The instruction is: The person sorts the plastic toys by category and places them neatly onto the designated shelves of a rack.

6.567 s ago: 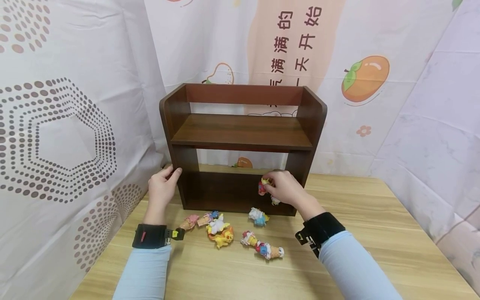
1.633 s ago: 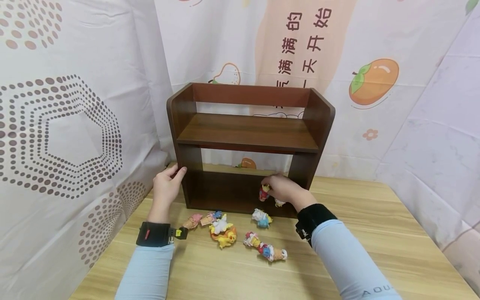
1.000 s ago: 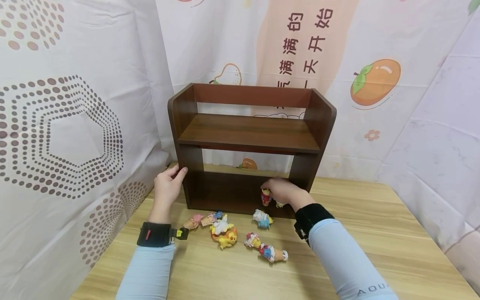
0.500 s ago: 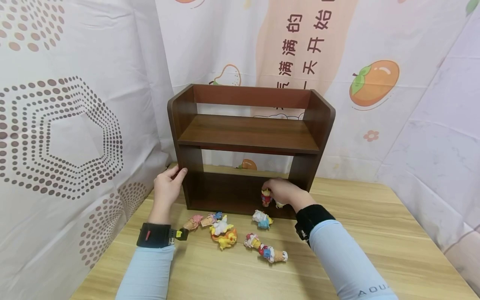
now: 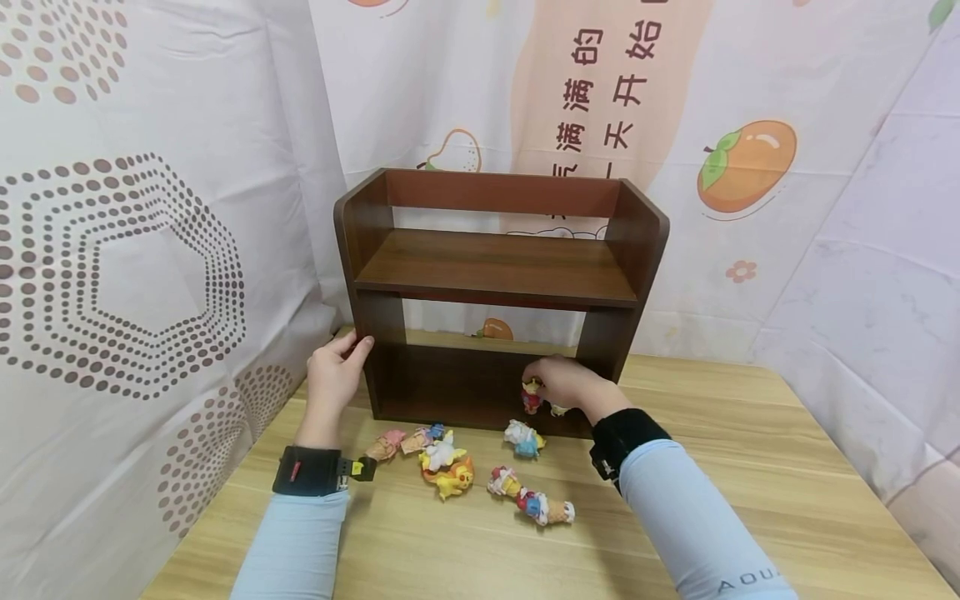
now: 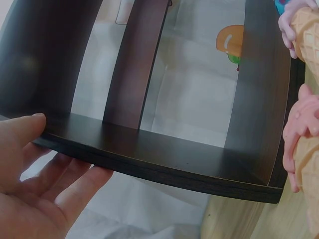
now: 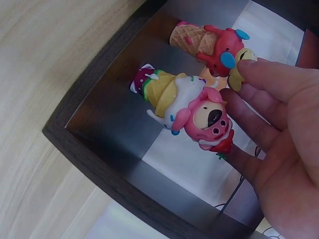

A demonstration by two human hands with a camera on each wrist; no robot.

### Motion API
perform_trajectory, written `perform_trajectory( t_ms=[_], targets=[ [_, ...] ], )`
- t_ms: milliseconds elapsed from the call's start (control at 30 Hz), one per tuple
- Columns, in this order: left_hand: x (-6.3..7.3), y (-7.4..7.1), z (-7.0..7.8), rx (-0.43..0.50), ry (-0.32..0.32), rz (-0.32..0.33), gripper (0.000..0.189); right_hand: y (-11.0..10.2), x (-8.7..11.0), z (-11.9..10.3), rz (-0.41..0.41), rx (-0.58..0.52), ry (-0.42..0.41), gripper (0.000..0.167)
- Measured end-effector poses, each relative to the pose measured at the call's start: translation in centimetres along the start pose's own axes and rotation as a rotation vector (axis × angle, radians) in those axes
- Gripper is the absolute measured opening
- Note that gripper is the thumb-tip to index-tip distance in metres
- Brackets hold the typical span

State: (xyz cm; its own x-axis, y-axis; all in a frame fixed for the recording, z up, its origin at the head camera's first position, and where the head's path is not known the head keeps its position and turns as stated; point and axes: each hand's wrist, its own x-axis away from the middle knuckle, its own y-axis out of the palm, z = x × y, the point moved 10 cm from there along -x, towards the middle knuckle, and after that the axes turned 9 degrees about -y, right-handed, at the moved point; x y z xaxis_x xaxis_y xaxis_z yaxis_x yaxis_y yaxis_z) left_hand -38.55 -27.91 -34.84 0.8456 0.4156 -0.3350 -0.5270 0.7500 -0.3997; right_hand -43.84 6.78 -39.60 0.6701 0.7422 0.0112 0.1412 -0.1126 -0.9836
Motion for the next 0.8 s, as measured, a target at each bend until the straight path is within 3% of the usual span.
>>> perform_trajectory(
  t_ms=[400, 633, 800],
  targets=[
    [0.1, 0.0, 0.0, 0.000, -0.008, -0.005, 0.043, 0.0, 0.1, 0.2, 0.006, -0.005, 0.005, 0.021],
    [0.0, 0.0, -0.2, -0.007, -0.018, -0.014, 0.044, -0.4, 0.3, 0.1, 0.008, -0.018, 0.021, 0.028],
    [0.0, 0.1, -0.1, -0.010, -0.010, -0.016, 0.043, -1.5, 0.9, -0.2, 0.054, -0.026, 0.021, 0.034]
  ],
)
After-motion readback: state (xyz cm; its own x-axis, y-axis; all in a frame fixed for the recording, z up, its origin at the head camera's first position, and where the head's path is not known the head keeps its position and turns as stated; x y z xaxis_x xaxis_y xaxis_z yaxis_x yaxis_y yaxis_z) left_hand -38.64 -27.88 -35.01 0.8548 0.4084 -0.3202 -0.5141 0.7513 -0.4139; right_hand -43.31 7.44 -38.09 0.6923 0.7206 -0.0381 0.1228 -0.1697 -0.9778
